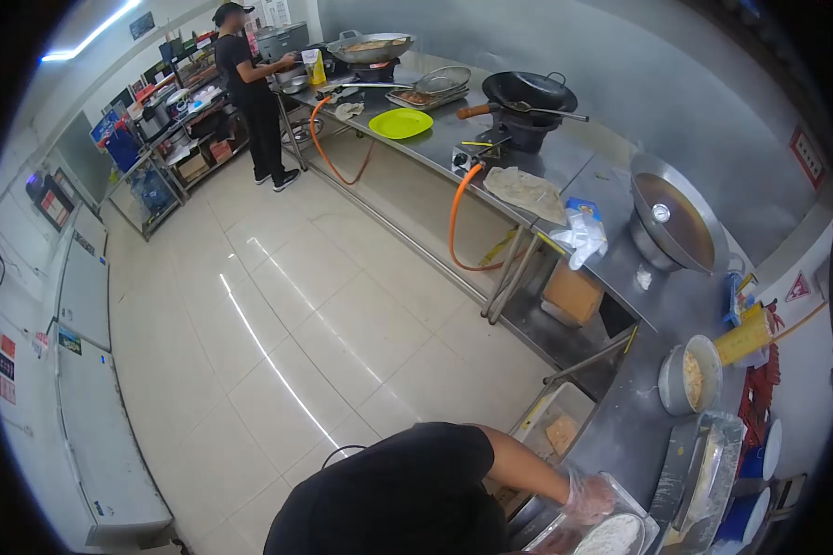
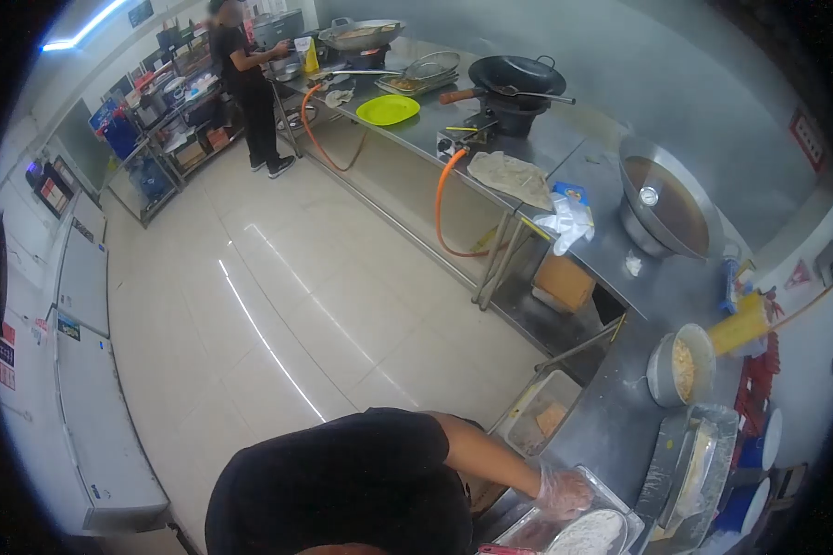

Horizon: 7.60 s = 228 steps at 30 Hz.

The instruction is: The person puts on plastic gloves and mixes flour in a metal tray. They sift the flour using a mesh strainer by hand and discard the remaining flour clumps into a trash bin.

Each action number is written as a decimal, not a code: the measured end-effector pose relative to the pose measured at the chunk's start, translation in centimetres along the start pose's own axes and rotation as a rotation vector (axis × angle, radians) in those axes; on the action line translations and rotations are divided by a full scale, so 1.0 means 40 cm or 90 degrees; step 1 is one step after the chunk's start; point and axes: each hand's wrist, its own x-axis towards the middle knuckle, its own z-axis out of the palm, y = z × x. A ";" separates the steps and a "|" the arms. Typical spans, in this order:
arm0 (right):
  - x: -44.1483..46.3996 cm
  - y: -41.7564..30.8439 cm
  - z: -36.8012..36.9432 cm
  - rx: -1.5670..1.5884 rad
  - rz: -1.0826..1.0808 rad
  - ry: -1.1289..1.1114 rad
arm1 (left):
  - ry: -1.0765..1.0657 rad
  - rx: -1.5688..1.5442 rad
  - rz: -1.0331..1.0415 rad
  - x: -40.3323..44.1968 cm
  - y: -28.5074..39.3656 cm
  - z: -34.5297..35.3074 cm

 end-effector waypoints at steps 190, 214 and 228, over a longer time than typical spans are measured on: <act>-0.556 -0.055 -0.071 0.111 0.858 0.208 | -0.107 -0.044 0.047 0.081 0.036 -0.091; -0.505 -0.053 -0.064 0.103 0.848 0.223 | -0.170 -0.062 0.076 0.080 0.042 -0.109; -0.491 -0.068 -0.112 0.146 0.837 0.301 | -0.202 -0.113 0.165 0.053 0.023 -0.127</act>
